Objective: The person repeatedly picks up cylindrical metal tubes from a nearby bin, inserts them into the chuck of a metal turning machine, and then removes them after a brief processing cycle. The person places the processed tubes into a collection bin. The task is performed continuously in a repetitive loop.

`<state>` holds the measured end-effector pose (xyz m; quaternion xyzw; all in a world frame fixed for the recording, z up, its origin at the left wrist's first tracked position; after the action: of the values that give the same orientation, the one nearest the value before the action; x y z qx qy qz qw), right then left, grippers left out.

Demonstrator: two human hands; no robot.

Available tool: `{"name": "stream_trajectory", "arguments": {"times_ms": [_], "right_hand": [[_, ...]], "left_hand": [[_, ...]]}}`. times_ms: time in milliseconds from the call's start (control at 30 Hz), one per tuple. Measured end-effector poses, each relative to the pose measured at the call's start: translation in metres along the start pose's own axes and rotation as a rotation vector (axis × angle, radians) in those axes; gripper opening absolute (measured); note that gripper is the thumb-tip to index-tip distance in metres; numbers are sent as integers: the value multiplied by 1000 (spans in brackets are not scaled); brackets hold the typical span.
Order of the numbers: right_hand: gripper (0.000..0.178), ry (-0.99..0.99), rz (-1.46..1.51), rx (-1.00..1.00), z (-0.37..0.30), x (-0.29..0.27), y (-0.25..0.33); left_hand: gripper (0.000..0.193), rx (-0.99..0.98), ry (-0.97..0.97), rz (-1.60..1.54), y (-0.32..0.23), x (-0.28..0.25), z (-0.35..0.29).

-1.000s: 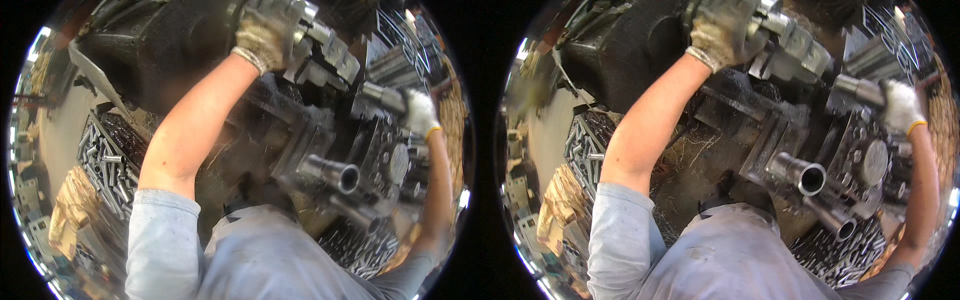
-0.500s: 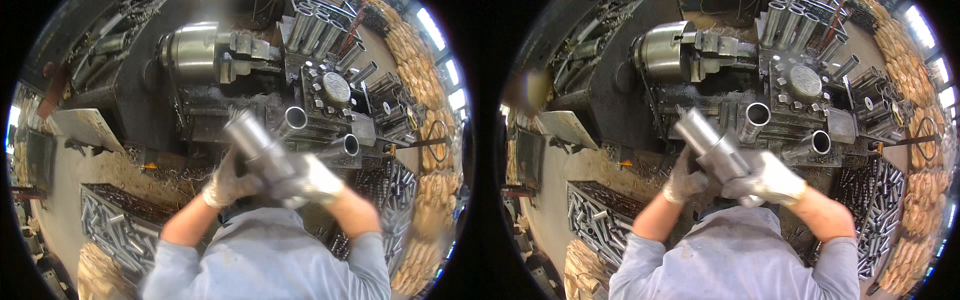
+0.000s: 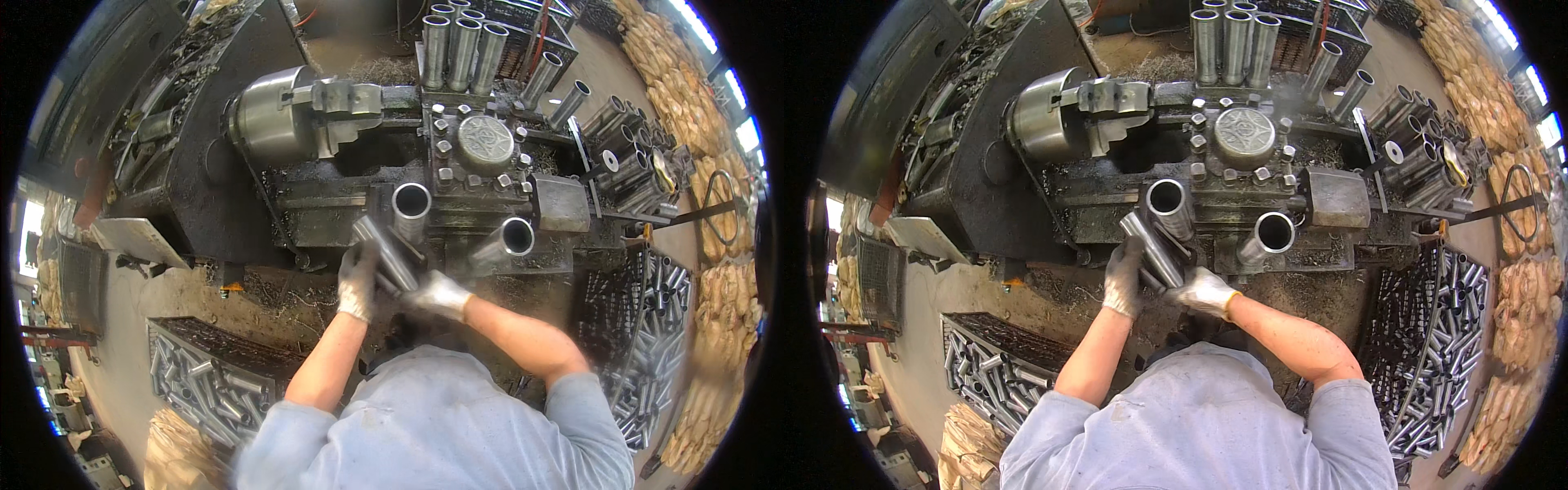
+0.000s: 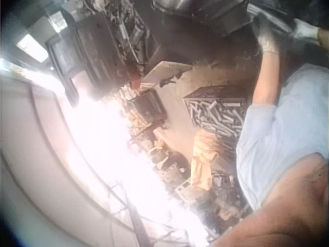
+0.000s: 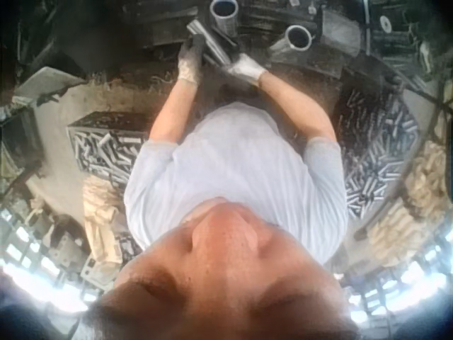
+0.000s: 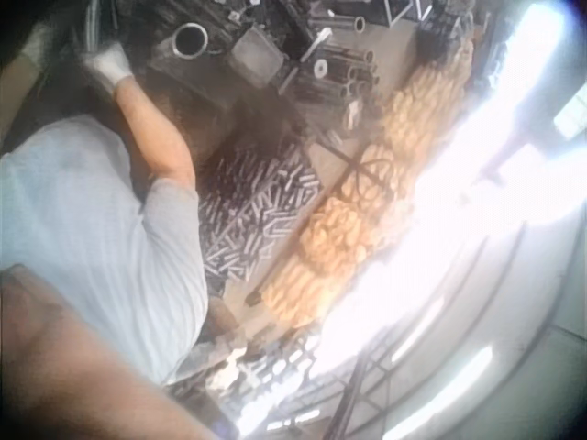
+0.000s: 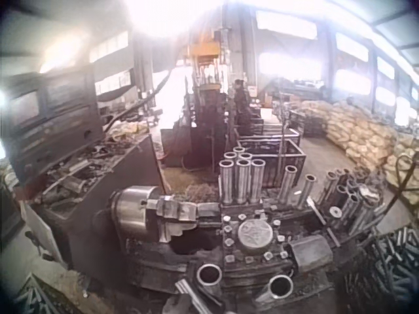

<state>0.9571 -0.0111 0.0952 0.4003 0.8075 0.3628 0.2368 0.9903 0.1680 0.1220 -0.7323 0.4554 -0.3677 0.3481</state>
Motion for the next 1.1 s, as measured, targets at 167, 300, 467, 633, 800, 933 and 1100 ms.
{"name": "stream_trajectory", "arguments": {"times_ms": [167, 300, 467, 633, 800, 933, 1100], "right_hand": [[71, 178, -63, -181, -33, 3, 10], [60, -75, -309, -423, -114, -36, 71], [49, -705, -309, -467, -206, -150, 79], [55, -376, -59, -624, -177, -152, 81], [57, -770, -248, -565, -148, -147, 90], [52, -840, -399, -374, -149, -142, 86], [31, -525, -902, -231, -128, -70, 86]], "left_hand": [[70, -304, 315, -829, 16, -1, -30], [87, -97, 137, -337, -12, -13, -68], [84, 882, 320, 762, -87, 107, -129], [72, 1072, 362, 670, -82, 167, -108], [56, 451, 468, -3, -64, 82, -75], [52, 211, 202, -114, -49, -12, -63], [68, -54, 242, -665, -28, -45, -34]]}}
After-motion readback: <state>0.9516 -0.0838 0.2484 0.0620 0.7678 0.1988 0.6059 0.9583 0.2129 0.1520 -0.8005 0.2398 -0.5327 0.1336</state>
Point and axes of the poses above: each hand's wrist, its own z-axis towards the middle knuckle, its own x-axis out of the palm, y = z × x, the point moved 10 cm from there along z, towards the middle knuckle, and after that the axes turned 2 degrees about x, right-handed, at the moved point
